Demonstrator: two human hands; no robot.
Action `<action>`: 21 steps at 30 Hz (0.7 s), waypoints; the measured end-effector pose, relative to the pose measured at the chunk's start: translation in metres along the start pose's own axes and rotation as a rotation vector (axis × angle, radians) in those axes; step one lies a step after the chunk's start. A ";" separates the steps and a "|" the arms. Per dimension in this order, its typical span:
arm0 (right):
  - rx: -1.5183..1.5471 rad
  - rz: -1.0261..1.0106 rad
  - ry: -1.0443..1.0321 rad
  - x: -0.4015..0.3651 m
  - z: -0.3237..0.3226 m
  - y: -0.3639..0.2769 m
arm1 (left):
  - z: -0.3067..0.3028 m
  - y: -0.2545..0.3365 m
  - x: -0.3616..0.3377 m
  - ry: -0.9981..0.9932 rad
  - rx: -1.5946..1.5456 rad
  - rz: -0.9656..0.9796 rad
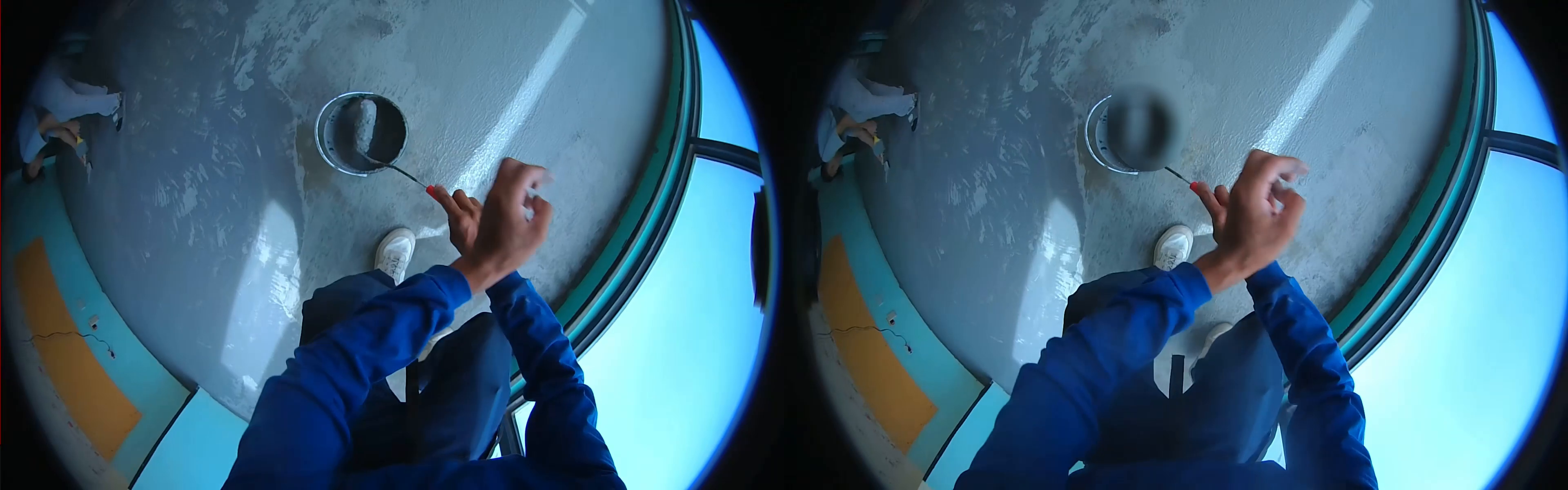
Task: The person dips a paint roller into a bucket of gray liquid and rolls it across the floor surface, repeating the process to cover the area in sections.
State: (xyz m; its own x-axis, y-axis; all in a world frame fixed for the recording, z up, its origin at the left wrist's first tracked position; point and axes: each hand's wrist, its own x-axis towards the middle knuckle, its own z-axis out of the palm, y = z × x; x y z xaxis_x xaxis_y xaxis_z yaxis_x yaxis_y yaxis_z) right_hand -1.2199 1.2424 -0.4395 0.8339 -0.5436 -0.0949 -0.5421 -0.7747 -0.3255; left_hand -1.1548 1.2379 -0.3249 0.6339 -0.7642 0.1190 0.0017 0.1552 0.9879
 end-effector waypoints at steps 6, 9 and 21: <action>-0.031 -0.180 0.182 -0.012 0.004 0.017 | 0.031 0.017 -0.041 -0.240 0.037 0.278; -0.023 -0.227 0.273 -0.022 0.011 0.018 | 0.034 0.034 -0.069 -0.219 0.039 0.392; 0.265 0.048 0.621 -0.167 0.025 0.101 | 0.051 0.092 -0.164 -0.488 0.086 0.497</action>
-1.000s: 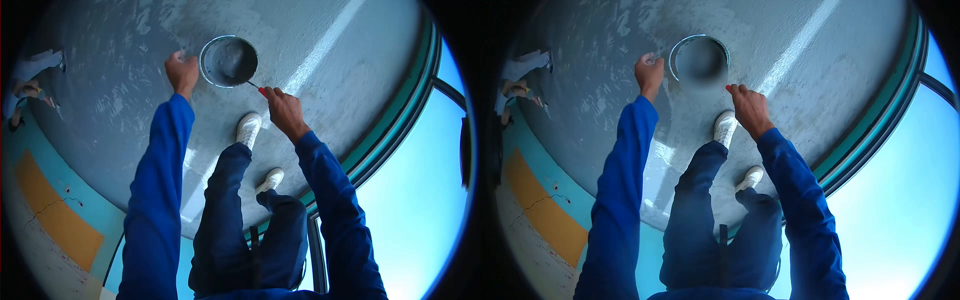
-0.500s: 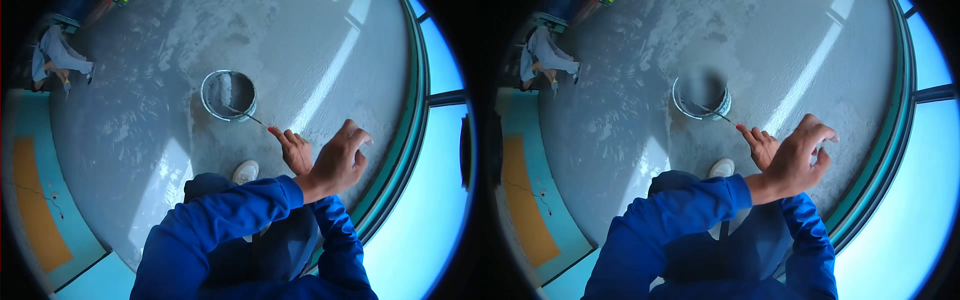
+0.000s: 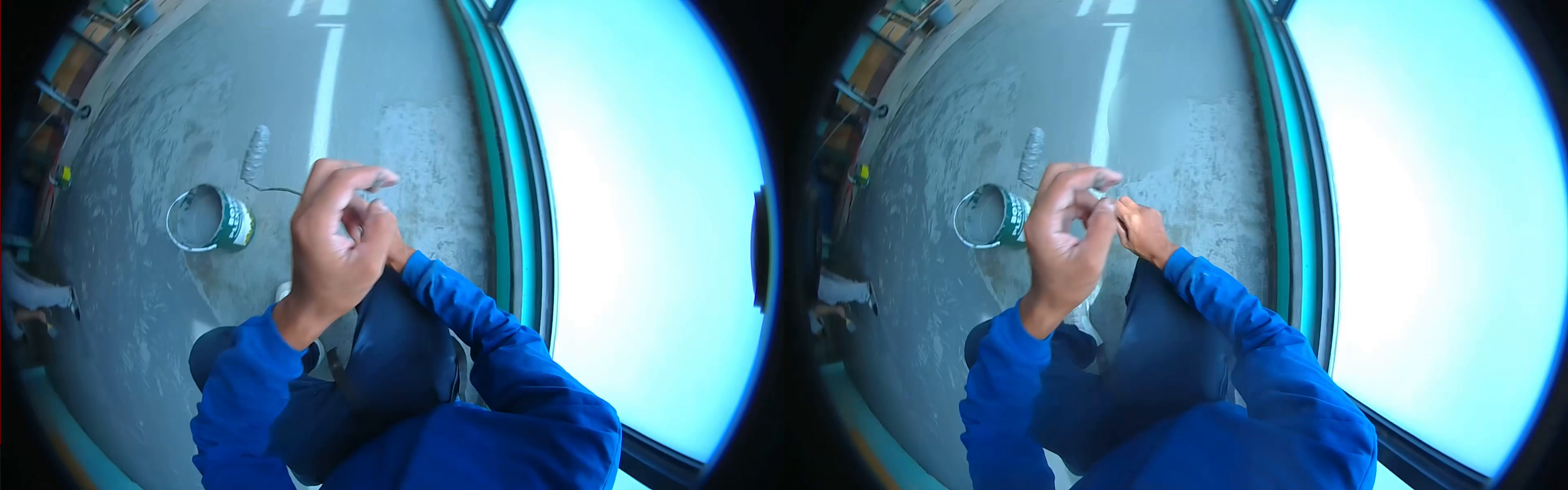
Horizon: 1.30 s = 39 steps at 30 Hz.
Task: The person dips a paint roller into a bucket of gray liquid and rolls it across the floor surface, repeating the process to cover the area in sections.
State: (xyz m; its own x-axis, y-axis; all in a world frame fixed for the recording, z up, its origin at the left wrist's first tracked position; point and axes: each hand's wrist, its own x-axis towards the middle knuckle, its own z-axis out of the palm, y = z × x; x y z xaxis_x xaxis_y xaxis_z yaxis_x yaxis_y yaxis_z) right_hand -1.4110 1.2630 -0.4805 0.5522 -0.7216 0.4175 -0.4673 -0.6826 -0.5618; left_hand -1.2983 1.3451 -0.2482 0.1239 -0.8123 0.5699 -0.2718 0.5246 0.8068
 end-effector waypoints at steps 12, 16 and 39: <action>-0.269 0.736 0.277 -0.102 -0.117 0.137 | -0.106 0.058 0.043 -0.186 0.503 0.026; -0.324 0.918 0.273 -0.091 -0.115 0.196 | -0.076 0.043 0.052 -0.187 0.381 0.014; -0.361 1.078 0.180 -0.315 -0.127 -0.026 | 0.035 -0.005 0.054 -0.895 0.376 -0.210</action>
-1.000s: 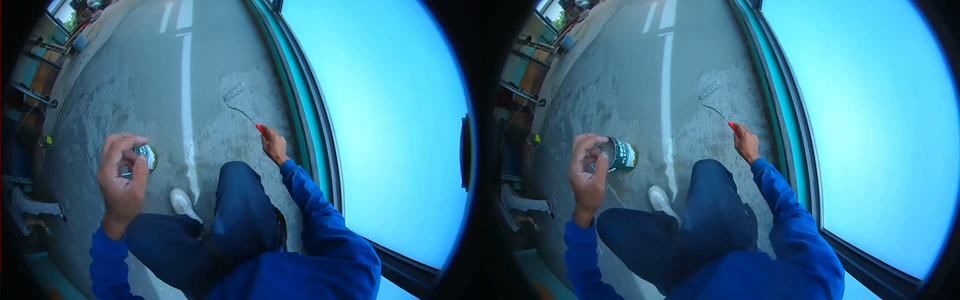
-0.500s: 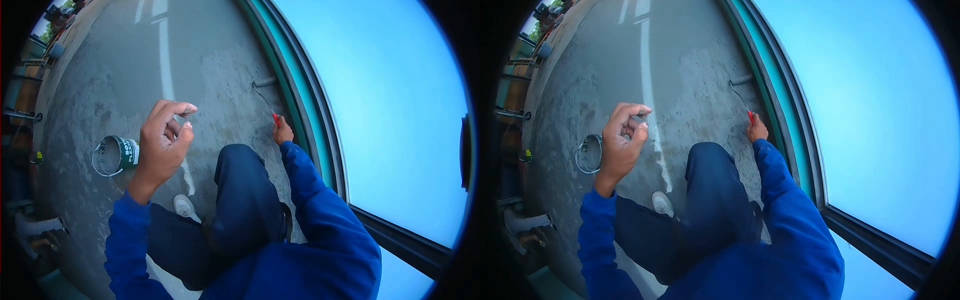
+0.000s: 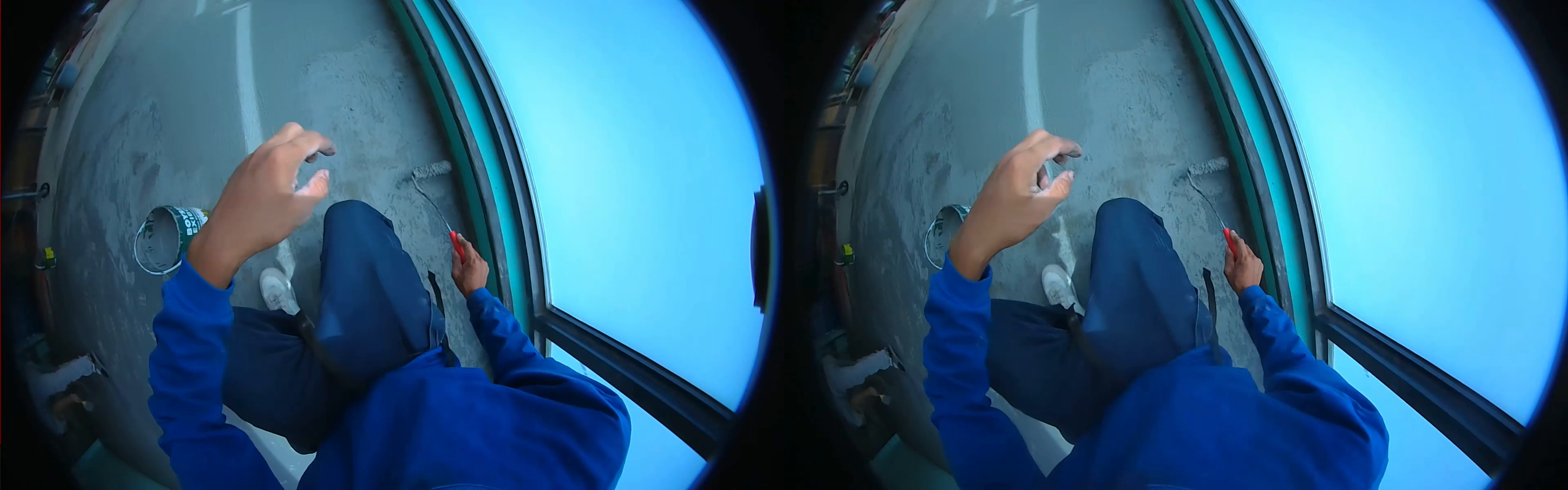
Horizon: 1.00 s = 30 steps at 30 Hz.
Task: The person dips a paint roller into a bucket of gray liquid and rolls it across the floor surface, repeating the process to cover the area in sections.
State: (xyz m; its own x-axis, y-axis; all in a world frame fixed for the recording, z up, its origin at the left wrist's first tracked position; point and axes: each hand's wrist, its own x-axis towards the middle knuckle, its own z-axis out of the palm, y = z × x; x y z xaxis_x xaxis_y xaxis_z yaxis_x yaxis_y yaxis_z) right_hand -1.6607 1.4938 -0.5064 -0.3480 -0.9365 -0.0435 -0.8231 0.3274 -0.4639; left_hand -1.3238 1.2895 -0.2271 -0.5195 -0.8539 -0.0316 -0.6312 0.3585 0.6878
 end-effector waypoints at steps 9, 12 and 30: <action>0.028 -0.721 -0.020 0.149 -0.033 -0.199 | 0.038 -0.045 -0.028 -0.563 0.337 -0.146; 0.022 -0.920 -0.198 0.179 -0.033 -0.304 | 0.049 -0.048 -0.037 -0.754 0.412 -0.162; -0.448 -1.394 -0.674 0.076 0.216 -0.611 | 0.081 -0.070 -0.051 -0.646 0.445 -0.449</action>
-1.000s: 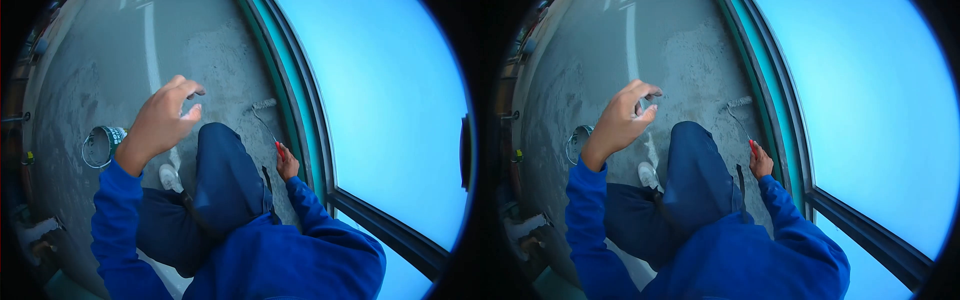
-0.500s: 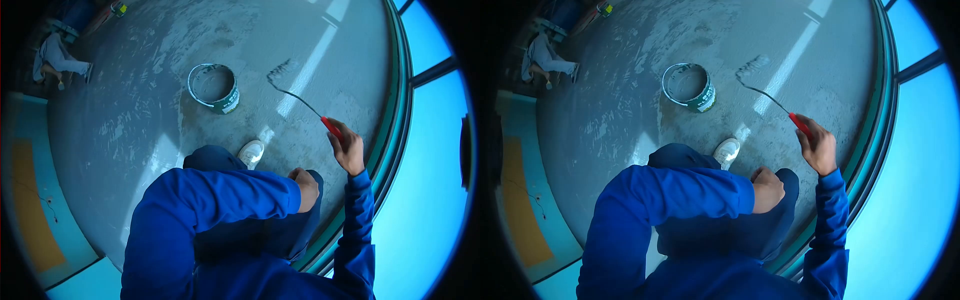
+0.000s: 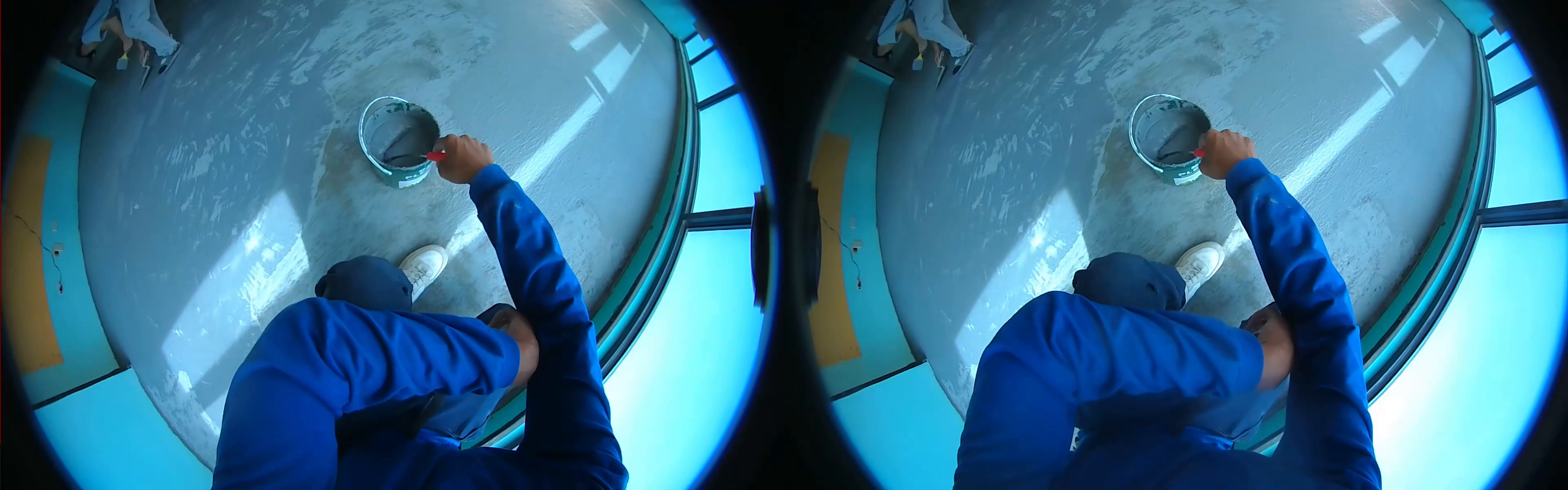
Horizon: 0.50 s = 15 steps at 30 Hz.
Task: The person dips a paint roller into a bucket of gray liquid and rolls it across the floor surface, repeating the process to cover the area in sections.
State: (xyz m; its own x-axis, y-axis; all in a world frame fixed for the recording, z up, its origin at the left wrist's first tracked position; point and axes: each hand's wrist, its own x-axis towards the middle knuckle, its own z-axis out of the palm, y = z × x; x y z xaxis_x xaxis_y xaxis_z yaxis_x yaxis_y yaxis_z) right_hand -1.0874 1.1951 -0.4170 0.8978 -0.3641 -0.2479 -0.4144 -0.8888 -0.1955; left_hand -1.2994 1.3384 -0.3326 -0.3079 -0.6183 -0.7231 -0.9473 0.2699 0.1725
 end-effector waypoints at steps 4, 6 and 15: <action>-0.037 -0.040 -0.037 0.003 0.000 0.007 | -0.003 -0.003 0.000 0.027 -0.006 -0.044; -0.060 -0.111 0.016 -0.011 0.000 0.012 | 0.002 -0.002 0.022 -0.073 -0.011 0.024; -0.137 -0.204 0.313 -0.108 0.013 0.033 | -0.007 -0.028 -0.007 -0.017 -0.080 0.028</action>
State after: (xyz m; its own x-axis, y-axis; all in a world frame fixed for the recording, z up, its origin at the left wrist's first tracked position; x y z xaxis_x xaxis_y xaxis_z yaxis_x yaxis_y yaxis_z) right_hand -1.2003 1.2089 -0.4091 0.9703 -0.2251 0.0884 -0.2186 -0.9727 -0.0774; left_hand -1.2714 1.3299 -0.3271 -0.3330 -0.5984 -0.7287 -0.9427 0.2262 0.2451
